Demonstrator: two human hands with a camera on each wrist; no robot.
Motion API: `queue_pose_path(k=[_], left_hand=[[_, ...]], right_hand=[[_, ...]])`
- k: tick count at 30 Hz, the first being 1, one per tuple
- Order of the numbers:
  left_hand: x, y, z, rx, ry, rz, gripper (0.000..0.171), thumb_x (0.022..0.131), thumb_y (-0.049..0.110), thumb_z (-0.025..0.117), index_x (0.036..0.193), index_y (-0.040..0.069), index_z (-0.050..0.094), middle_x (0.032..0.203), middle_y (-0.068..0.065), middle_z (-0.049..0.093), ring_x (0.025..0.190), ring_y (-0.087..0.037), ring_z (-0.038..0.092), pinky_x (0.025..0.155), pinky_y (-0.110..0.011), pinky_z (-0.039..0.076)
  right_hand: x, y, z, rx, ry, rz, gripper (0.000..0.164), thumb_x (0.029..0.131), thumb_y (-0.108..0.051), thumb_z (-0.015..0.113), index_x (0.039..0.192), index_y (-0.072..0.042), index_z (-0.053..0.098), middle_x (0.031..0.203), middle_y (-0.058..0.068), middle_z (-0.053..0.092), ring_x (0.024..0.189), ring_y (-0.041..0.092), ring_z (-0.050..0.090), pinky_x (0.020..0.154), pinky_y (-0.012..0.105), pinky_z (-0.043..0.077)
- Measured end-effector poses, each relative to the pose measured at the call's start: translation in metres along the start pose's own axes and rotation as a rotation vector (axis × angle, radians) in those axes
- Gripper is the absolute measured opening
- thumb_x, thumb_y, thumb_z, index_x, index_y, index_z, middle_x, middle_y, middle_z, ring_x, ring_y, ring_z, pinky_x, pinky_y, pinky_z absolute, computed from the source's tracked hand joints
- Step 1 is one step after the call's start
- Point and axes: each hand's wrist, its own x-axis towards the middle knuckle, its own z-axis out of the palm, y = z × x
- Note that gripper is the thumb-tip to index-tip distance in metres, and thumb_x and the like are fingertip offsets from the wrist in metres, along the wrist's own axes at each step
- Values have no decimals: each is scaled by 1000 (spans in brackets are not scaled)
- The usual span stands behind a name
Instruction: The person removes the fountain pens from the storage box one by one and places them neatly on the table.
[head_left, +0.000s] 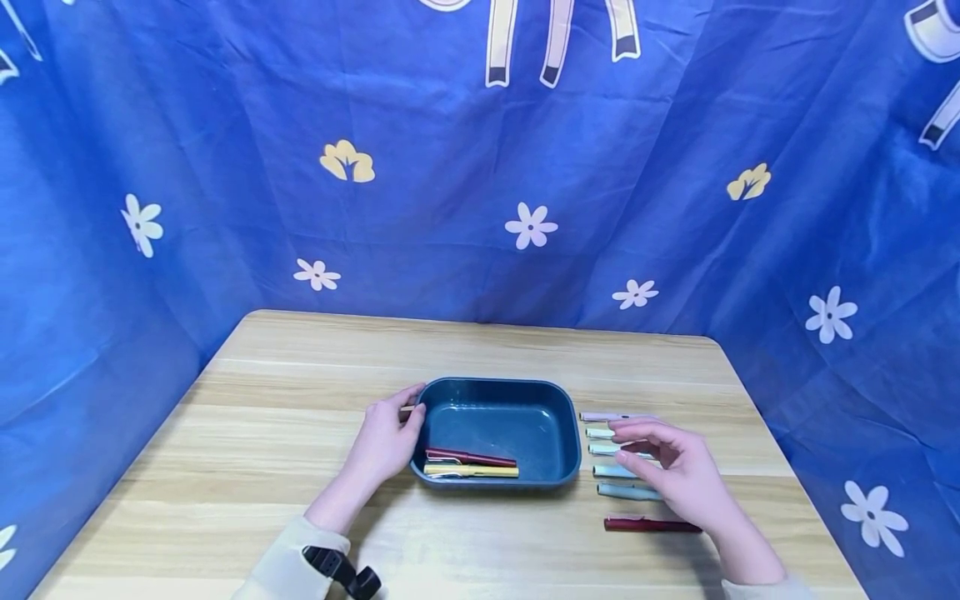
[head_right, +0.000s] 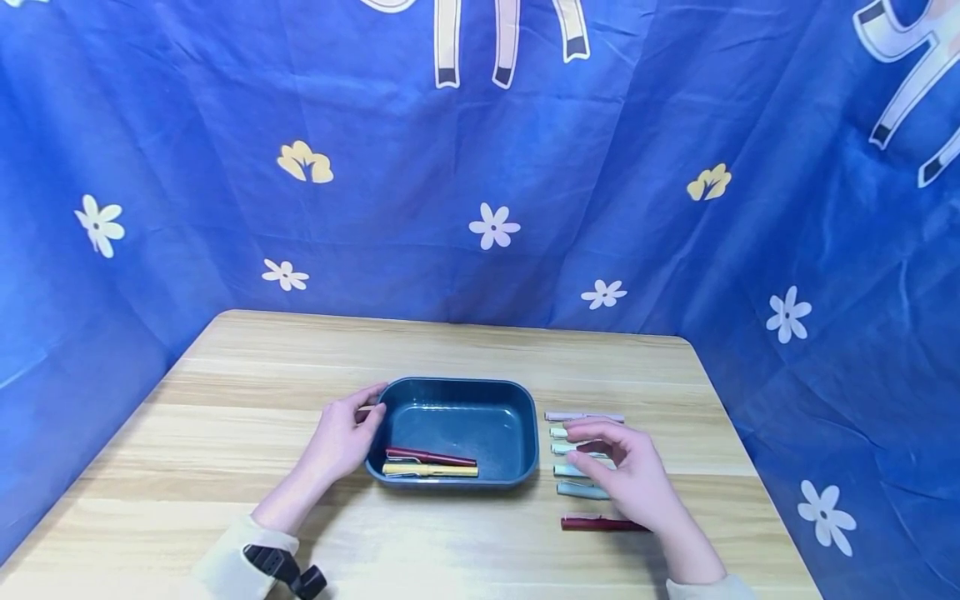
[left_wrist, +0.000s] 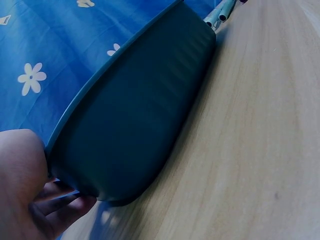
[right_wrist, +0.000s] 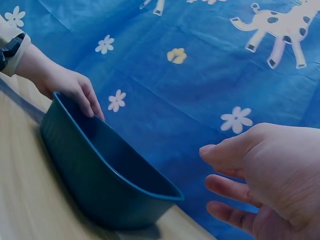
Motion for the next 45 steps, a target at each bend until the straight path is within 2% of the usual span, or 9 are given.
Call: queue_pose_path(k=[3, 9, 15, 20, 22, 29, 34, 38, 45], left_hand=[[0, 0, 0, -4, 2, 0, 40, 106, 11, 62, 143, -1, 63, 125, -22, 72, 107, -33, 74, 96, -49, 60], [0, 0, 0, -13, 2, 4, 40, 105, 11, 62, 143, -2, 63, 126, -22, 72, 107, -33, 75, 96, -48, 60], [0, -1, 0, -5, 7, 3, 40, 105, 11, 62, 143, -1, 63, 126, -22, 72, 107, -33, 74, 96, -49, 60], [-1, -2, 0, -9, 14, 8, 39, 105, 11, 62, 142, -1, 64, 126, -22, 72, 106, -33, 75, 96, -48, 60], [-1, -2, 0, -12, 16, 10, 39, 105, 11, 63, 142, -1, 65, 125, -22, 72, 106, -32, 75, 95, -48, 60], [0, -2, 0, -3, 15, 4, 40, 105, 12, 62, 143, 0, 64, 124, -21, 73, 106, -32, 75, 96, -49, 60], [0, -2, 1, -7, 17, 6, 39, 105, 11, 62, 143, 0, 64, 123, -21, 73, 105, -31, 75, 96, -49, 60], [0, -3, 1, -11, 15, 6, 39, 105, 11, 62, 143, 0, 64, 123, -20, 73, 106, -30, 75, 96, -48, 60], [-1, -3, 1, -24, 10, 7, 39, 105, 11, 62, 143, 0, 64, 124, -21, 73, 106, -31, 75, 95, -48, 60]], right_hand=[[9, 0, 9, 13, -16, 16, 26, 90, 11, 77, 115, 3, 75, 125, 17, 72, 117, 21, 69, 94, 31, 60], [23, 3, 27, 63, -58, 27, 25, 93, 8, 76, 118, 7, 73, 125, 28, 69, 114, 28, 71, 94, 37, 62], [38, 7, 45, 77, -89, 79, 26, 95, 2, 77, 121, -4, 77, 127, 18, 72, 114, 29, 71, 94, 33, 61], [51, 11, 59, 114, -125, 100, 28, 94, 2, 78, 121, -3, 76, 125, 14, 73, 111, 41, 71, 93, 35, 62], [56, 12, 65, 138, -140, 117, 28, 94, 2, 79, 122, -3, 76, 125, 18, 72, 112, 46, 69, 92, 35, 62], [69, 11, 80, 140, -188, 194, 28, 96, -6, 78, 124, -10, 76, 127, 10, 72, 116, 33, 69, 94, 34, 61], [76, 11, 88, 148, -218, 210, 27, 97, -7, 78, 125, -8, 76, 130, 23, 69, 115, 32, 70, 94, 33, 61], [81, 15, 95, 169, -238, 205, 28, 97, -5, 77, 125, -1, 74, 129, 30, 66, 115, 37, 70, 93, 32, 61], [90, 21, 110, 196, -273, 265, 35, 96, -4, 78, 127, 9, 70, 127, 29, 68, 116, 41, 69, 92, 31, 61]])
